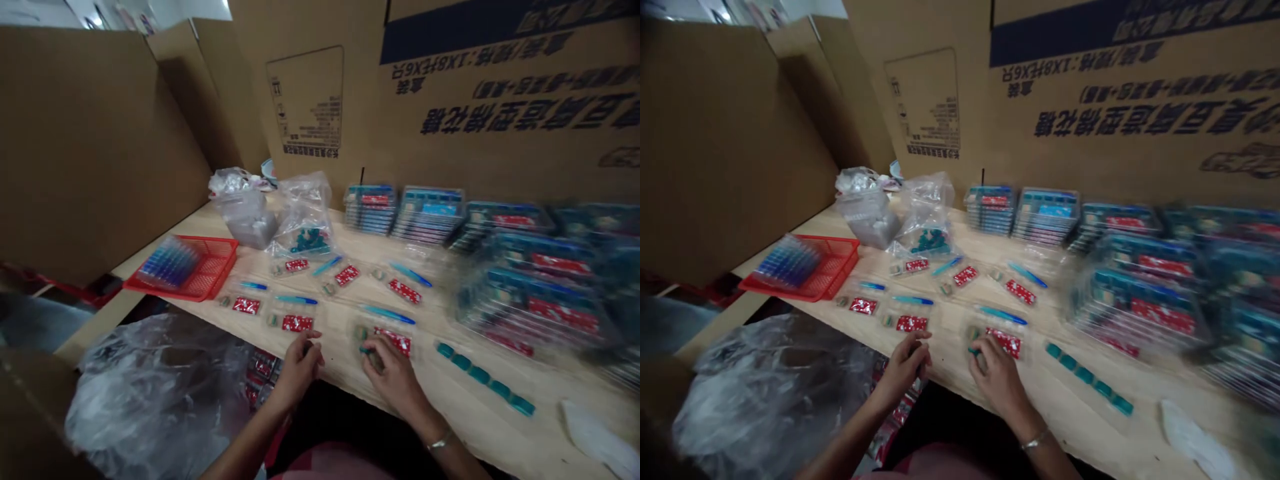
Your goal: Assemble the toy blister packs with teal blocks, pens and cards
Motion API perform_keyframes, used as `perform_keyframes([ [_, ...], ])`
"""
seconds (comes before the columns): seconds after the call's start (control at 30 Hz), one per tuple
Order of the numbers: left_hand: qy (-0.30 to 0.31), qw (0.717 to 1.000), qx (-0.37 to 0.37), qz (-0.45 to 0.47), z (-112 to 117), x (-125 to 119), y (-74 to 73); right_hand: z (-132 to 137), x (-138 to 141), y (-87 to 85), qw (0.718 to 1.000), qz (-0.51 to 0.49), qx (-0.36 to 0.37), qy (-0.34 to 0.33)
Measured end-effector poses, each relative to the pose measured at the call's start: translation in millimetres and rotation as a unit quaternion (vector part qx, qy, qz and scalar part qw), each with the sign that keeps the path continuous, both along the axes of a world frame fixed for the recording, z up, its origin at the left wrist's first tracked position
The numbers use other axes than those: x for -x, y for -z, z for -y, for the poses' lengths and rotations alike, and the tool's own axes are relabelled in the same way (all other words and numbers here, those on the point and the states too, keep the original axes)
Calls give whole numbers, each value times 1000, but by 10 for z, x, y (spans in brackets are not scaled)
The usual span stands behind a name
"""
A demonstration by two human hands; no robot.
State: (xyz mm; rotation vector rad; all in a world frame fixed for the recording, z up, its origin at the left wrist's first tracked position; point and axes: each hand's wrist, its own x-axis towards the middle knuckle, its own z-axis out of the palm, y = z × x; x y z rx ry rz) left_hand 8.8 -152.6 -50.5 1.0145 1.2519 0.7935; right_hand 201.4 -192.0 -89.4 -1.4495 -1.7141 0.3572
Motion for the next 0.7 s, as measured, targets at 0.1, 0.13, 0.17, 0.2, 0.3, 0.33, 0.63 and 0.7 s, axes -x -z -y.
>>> perform_keyframes([
  [0.1,-67,998,19,-7,-130,195,-4,-149,-74,-62,1000,12,-22,-12],
  [0.13,-70,997,31,-3,-154,234,-12,-168,-67,-93,1000,9,-26,-15],
  [0.17,-66,997,40,4,-166,257,-22,-172,-43,-118,999,5,-23,-22],
  [0.2,-59,997,48,16,-168,266,-33,-164,-6,-133,999,1,-15,-35],
  [0.3,-35,992,93,73,-116,231,-50,-110,146,-117,996,1,29,-85],
  [0.33,-24,988,116,94,-86,205,-43,-94,200,-108,995,0,42,-90],
  [0.63,-16,925,276,261,-50,-24,172,-198,517,-488,978,-101,127,-133],
  [0.7,-3,924,276,264,-132,18,199,-437,447,-580,985,-111,89,-100],
])
